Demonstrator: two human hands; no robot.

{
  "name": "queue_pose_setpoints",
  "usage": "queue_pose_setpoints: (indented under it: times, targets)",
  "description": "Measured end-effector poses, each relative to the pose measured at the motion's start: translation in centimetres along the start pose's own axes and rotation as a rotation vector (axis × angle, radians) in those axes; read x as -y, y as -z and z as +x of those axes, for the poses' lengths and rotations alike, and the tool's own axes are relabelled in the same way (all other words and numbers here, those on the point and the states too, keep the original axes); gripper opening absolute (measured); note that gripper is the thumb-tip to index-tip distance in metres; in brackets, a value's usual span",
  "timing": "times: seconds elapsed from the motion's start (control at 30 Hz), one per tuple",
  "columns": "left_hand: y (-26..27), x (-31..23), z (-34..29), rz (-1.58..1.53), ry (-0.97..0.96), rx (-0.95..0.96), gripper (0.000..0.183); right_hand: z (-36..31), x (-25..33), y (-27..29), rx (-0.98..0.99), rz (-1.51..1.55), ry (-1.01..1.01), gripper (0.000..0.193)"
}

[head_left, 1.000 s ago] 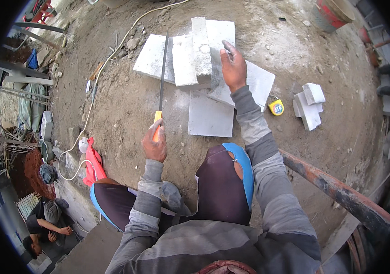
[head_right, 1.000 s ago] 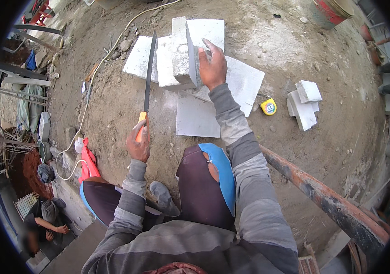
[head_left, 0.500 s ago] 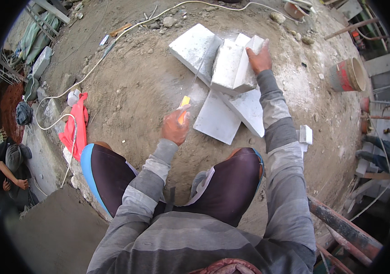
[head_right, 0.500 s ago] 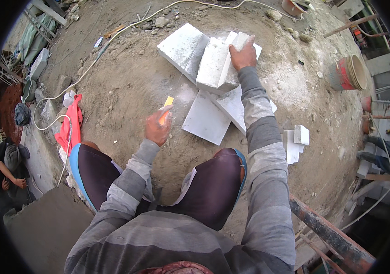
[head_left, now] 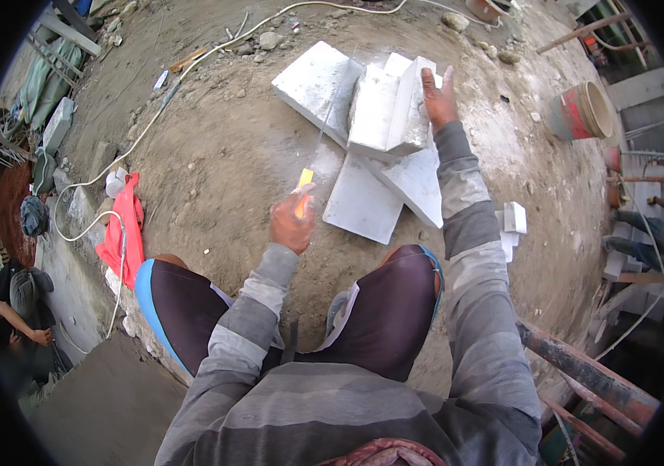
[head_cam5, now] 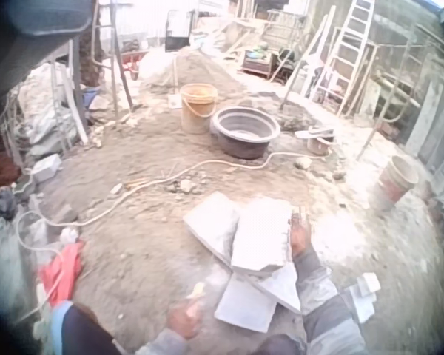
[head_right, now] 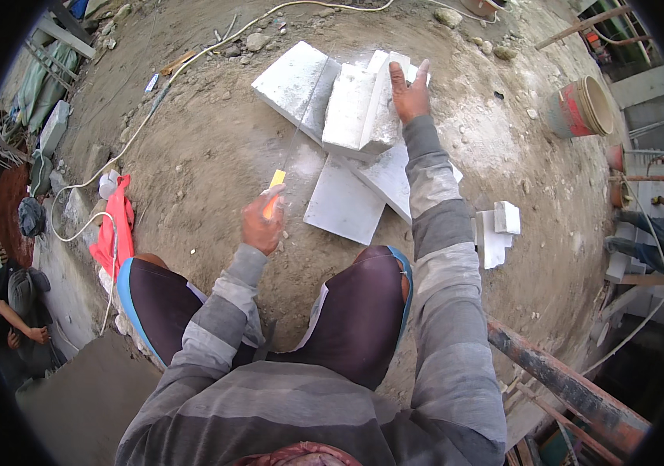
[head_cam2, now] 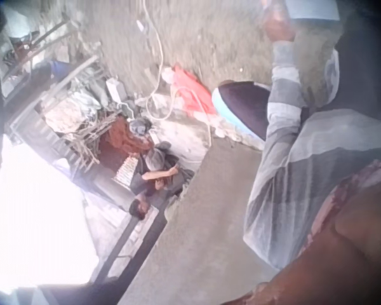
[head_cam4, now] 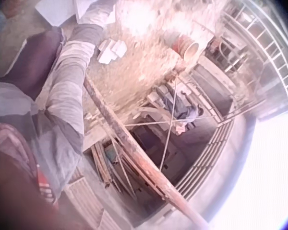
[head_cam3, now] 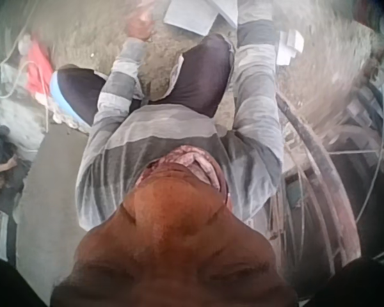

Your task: The person sits on the ground at a construction site and uses a hand saw to cut white ceramic tiles. They repeatedly position a tile on a makeshift support, saw through it, and then move the cut pieces aside. The process is repeated for multiple tiles throughout the clip.

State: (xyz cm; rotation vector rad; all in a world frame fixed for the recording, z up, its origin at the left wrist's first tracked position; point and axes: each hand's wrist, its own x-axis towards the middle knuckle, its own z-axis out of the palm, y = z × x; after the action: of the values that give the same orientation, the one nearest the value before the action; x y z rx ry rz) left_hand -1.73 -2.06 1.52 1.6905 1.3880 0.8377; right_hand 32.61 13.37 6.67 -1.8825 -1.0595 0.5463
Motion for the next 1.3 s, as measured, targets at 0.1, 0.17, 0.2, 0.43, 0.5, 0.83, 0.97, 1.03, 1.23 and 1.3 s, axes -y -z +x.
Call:
queue_pose_setpoints:
  times: [0.1,0.17,0.2,0.43,0.5,0.83,0.97,1.03,1.23,1.3]
  targets:
    - [0.3,0.5,-0.1,0.013,-0.023,-0.02,0.028,-4.0,-1.8,1.3,-0.132,0.651,-0.223,0.068]
    - [0.0,0.6,0.2,0.01,-0.043,0.007,0.03,-8.0,-8.4,0.9,-0.163,0.45,-0.06,0.063]
    - [0.0,0.8,0.3,0.019,-0.051,0.022,0.031,-10.6,-10.5,-0.1,-0.126,0.296,0.059,0.066]
    - [-0.4,1.5,0.0,0.154,-0.147,0.03,0.028,-16.4,-7.3,-4.3,-0.03,-0.015,0.026,0.088]
    - [-0.7,1.5,-0.1,0.188,-0.168,0.052,0.029,-16.2,-6.3,-4.6,-0.063,-0.018,-0.019,0.089]
    - [-0.4,1.4,0.4,0.267,-0.223,0.055,0.029,-16.4,-6.7,-6.4,-0.191,-0.028,-0.039,0.083]
    - [-0.4,0.9,0.4,0.278,-0.221,0.053,0.029,-16.5,-6.5,-6.1,-0.171,0.01,-0.044,0.084]
    - [-0.3,0.8,0.4,0.281,-0.233,0.041,0.028,-16.8,-6.3,-5.9,-0.211,0.022,0.047,0.083]
    - [-0.1,1.0,0.4,0.255,-0.221,0.025,0.028,-14.8,-9.3,-3.7,-0.25,0.44,0.041,0.075]
    - [-0.4,0.4,0.2,0.263,-0.22,0.015,0.028,-10.6,-9.0,-2.4,-0.225,0.479,-0.036,0.079]
